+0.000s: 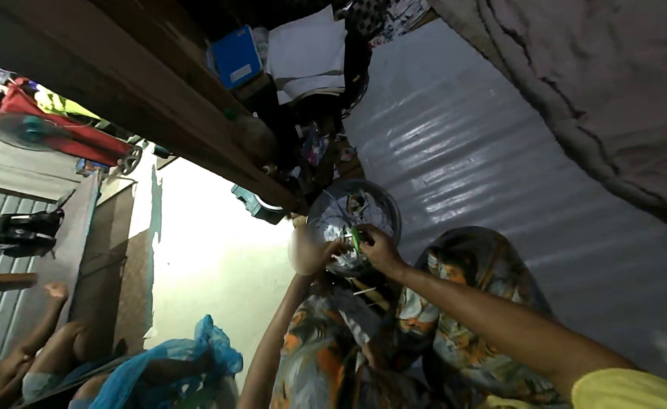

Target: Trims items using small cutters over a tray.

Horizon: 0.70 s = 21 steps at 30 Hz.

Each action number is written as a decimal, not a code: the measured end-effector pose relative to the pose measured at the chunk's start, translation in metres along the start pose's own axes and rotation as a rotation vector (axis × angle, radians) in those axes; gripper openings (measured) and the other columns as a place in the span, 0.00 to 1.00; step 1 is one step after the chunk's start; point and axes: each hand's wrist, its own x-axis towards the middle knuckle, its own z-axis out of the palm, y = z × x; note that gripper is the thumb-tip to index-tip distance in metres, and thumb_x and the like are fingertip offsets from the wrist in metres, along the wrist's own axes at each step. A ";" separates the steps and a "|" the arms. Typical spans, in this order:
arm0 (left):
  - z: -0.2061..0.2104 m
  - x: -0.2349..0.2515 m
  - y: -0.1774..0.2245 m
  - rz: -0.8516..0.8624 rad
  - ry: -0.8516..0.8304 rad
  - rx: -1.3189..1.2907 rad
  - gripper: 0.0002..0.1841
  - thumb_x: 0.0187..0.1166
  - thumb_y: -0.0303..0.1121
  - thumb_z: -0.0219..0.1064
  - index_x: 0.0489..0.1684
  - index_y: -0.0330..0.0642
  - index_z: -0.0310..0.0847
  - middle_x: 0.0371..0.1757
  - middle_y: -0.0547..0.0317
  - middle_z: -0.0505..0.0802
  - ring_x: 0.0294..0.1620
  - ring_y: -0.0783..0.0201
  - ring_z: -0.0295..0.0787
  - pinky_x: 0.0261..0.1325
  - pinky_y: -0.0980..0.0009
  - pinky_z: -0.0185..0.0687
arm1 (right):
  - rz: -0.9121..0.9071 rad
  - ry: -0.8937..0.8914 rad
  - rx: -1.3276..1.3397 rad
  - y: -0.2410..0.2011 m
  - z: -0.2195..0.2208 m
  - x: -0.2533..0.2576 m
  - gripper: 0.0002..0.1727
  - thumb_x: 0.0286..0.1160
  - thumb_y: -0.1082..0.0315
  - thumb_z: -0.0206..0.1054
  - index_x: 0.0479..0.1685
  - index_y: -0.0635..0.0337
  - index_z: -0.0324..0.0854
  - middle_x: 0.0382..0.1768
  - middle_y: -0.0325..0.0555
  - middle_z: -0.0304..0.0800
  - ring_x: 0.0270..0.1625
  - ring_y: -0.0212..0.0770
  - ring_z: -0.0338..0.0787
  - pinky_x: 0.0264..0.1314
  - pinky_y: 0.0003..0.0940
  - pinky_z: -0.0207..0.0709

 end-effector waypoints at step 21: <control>-0.005 0.000 -0.007 -0.018 0.251 -0.591 0.06 0.87 0.24 0.59 0.49 0.31 0.81 0.39 0.57 0.92 0.32 0.71 0.86 0.38 0.76 0.84 | 0.038 -0.463 -0.190 0.004 -0.004 -0.010 0.23 0.84 0.67 0.63 0.74 0.68 0.75 0.55 0.62 0.89 0.52 0.51 0.90 0.64 0.48 0.80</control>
